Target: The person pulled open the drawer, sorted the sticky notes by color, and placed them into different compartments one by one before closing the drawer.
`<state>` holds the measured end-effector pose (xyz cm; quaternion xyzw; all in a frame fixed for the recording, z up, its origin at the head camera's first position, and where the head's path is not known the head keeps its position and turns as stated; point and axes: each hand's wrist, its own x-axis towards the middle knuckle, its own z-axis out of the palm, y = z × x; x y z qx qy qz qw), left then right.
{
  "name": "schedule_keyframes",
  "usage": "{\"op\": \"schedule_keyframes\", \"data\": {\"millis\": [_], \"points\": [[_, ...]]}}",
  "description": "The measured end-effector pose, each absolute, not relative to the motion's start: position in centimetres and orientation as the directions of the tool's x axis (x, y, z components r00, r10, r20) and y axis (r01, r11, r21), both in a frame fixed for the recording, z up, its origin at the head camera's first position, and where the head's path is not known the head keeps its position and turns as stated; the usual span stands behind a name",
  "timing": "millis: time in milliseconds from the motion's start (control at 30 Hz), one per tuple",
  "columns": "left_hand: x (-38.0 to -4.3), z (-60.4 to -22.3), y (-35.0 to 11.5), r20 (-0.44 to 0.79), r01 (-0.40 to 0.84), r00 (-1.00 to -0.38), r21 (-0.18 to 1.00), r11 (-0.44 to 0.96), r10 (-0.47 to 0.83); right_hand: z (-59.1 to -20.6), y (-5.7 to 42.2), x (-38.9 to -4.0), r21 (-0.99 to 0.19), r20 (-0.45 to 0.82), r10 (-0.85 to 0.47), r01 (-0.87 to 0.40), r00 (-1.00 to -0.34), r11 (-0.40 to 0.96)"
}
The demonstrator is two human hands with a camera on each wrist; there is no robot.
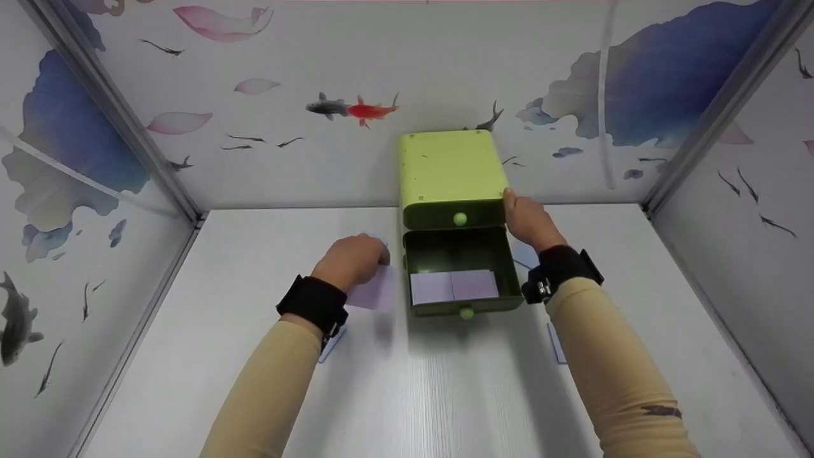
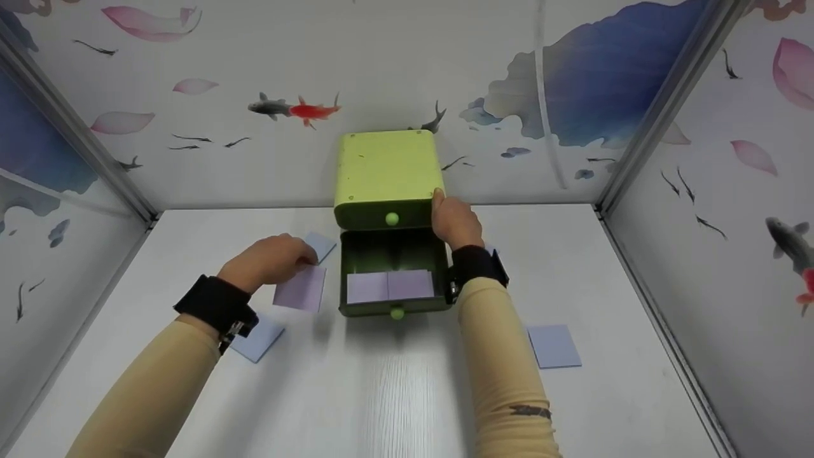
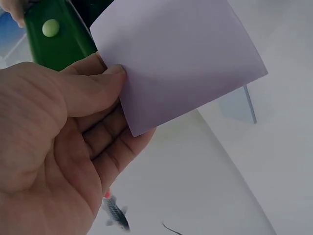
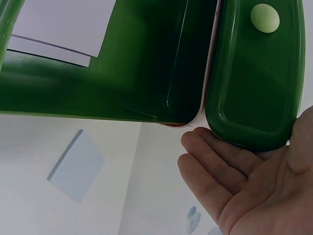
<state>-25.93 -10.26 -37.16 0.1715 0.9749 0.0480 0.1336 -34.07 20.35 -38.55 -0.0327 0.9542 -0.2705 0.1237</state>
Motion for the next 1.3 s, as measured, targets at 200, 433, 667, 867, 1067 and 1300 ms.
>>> {"op": "schedule_keyframes", "data": {"millis": [200,433,667,867,1067,1300], "points": [[-26.5,-36.1,-8.5,-0.230,0.350,-0.896,0.166,0.922,0.381,-38.6,20.4,-34.0,-0.532,-0.197,-0.134,-0.009,-0.971,0.847],[-26.9,-35.6,-6.5,-0.179,0.396,-0.884,0.202,0.896,0.432,-38.6,20.4,-34.2,-0.525,-0.184,-0.133,-0.017,-0.974,0.851],[-27.4,-36.0,-4.0,-0.167,0.405,-0.886,0.174,0.898,0.432,-38.7,20.3,-34.1,-0.526,-0.182,-0.122,-0.008,-0.976,0.851],[-27.8,-36.9,-2.0,-0.164,0.417,-0.882,0.166,0.894,0.441,-38.8,20.4,-34.0,-0.527,-0.177,-0.113,-0.003,-0.978,0.850],[-28.0,-38.2,-0.9,-0.127,0.407,-0.894,0.165,0.898,0.429,-38.8,20.3,-34.0,-0.532,-0.175,-0.117,-0.006,-0.978,0.847],[-28.2,-39.7,-0.6,-0.123,0.395,-0.901,0.167,0.904,0.416,-38.7,20.3,-33.9,-0.540,-0.185,-0.120,-0.001,-0.975,0.841]]}}
